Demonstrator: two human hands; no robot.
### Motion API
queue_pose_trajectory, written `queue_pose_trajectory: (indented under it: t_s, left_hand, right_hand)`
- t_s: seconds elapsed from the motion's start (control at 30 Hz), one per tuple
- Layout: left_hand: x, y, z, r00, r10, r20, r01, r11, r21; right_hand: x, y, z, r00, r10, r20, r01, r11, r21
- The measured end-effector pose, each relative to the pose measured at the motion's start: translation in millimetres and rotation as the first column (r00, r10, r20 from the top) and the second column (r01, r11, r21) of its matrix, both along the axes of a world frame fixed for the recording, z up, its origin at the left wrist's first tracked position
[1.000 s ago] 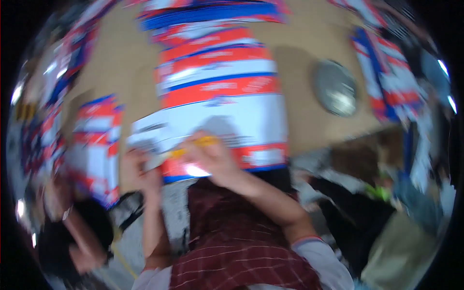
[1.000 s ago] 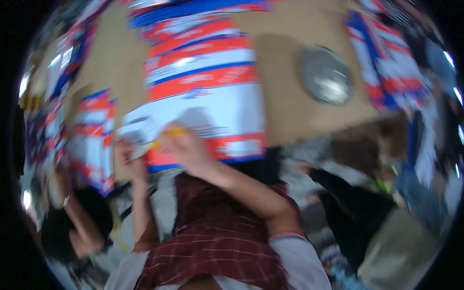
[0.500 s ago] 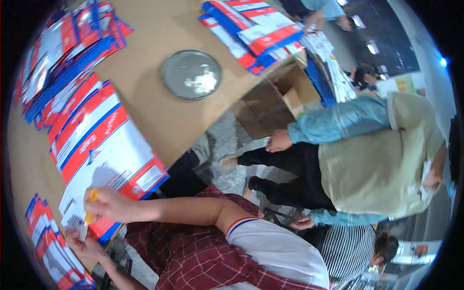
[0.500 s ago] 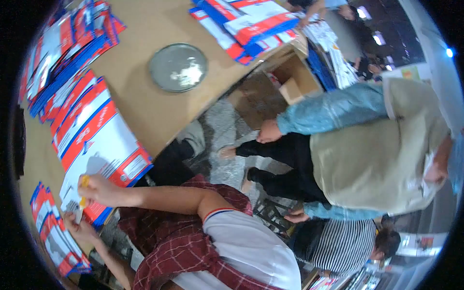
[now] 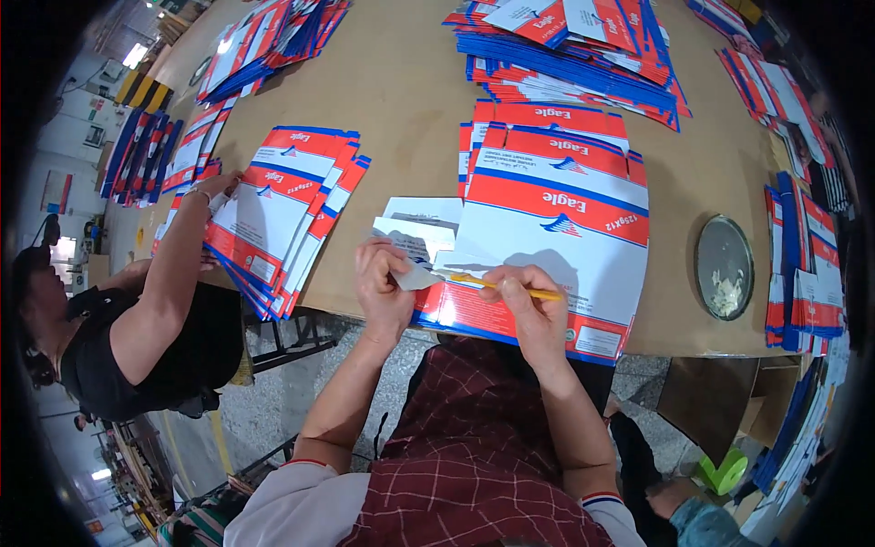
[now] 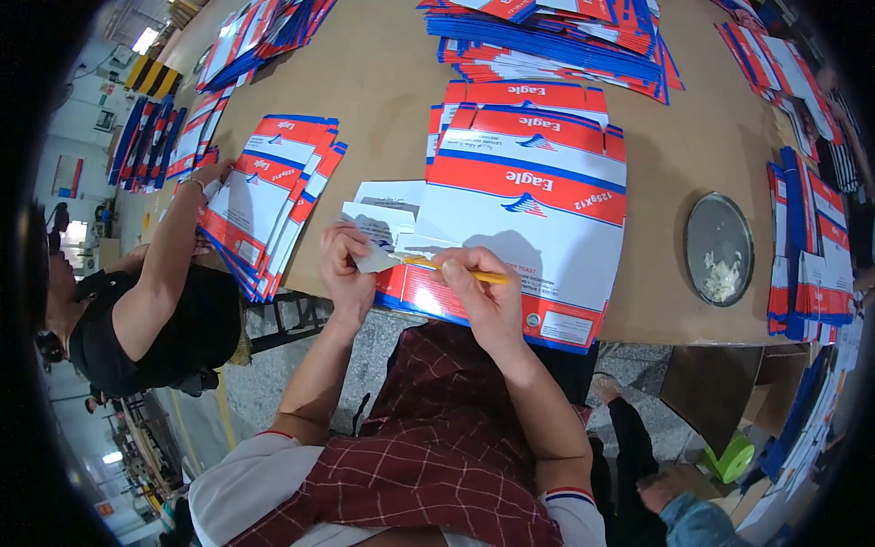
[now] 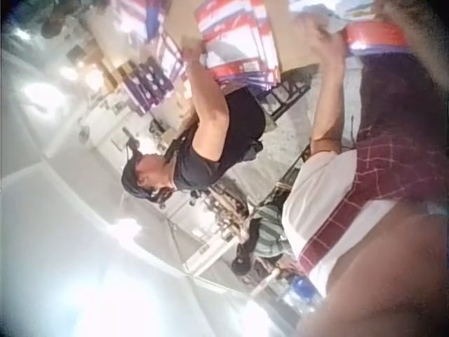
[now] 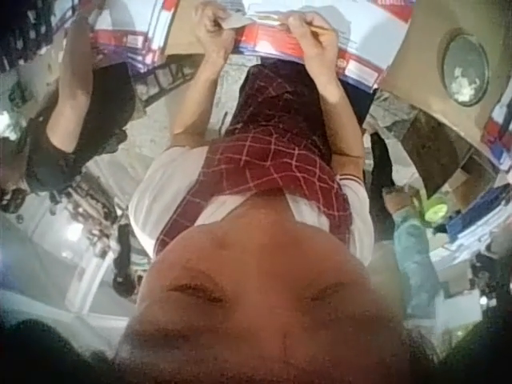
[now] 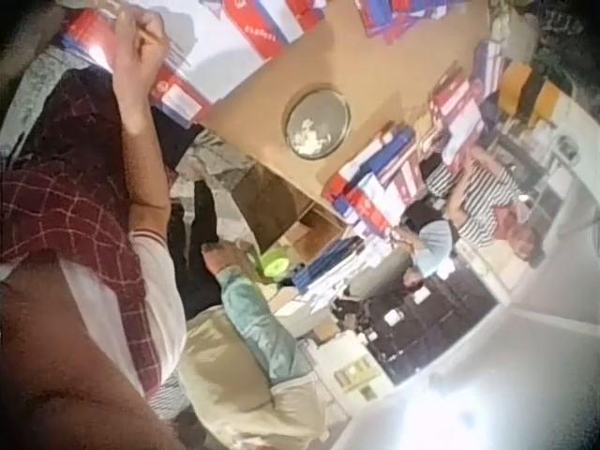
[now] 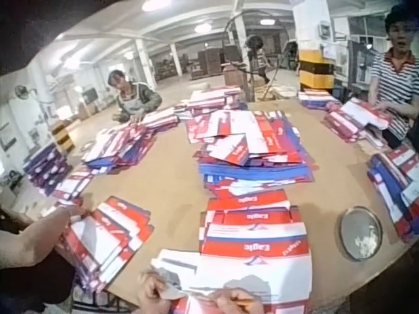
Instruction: Applying adhesive with a brush and folding paper shipping envelopes/folders at a workspace.
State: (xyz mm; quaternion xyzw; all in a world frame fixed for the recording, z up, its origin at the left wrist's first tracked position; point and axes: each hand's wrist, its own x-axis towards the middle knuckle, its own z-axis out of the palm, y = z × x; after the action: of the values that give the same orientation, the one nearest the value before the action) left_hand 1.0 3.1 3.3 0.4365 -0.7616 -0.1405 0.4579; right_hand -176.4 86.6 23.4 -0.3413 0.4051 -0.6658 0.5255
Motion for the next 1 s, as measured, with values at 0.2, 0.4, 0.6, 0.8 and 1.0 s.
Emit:
queue_pose_trajectory:
  t_s: [0.2,0.4,0.6,0.8,1.0]
  left_hand:
    - [-4.5,-4.8,-4.6,1.000,0.004,0.011,-0.004,1.000,0.007]
    - [-7.2,-5.0,-2.3,1.000,0.011,0.005,-0.011,1.000,0.004]
    - [-5.5,-2.6,-0.2,0.999,0.027,0.020,-0.027,1.000,0.005]
    - [-4.9,-3.0,-0.9,1.000,0.013,0.017,-0.013,1.000,-0.002]
    - [-3.8,-2.3,-2.8,0.999,0.026,0.026,-0.026,1.000,0.004]
  right_hand:
    - [-5.1,-7.1,-2.4,0.995,0.060,-0.075,-0.060,0.998,0.002]
    - [-7.5,-4.9,-10.6,0.995,0.081,0.053,-0.082,0.997,0.012]
    - [-5.3,-4.8,-4.5,0.990,0.067,-0.122,-0.061,0.997,0.054]
    - [-4.5,-1.3,-4.9,0.999,0.037,0.001,-0.037,0.999,-0.003]
    - [-2.8,-3.4,-2.2,0.971,0.102,-0.218,-0.105,0.995,-0.001]
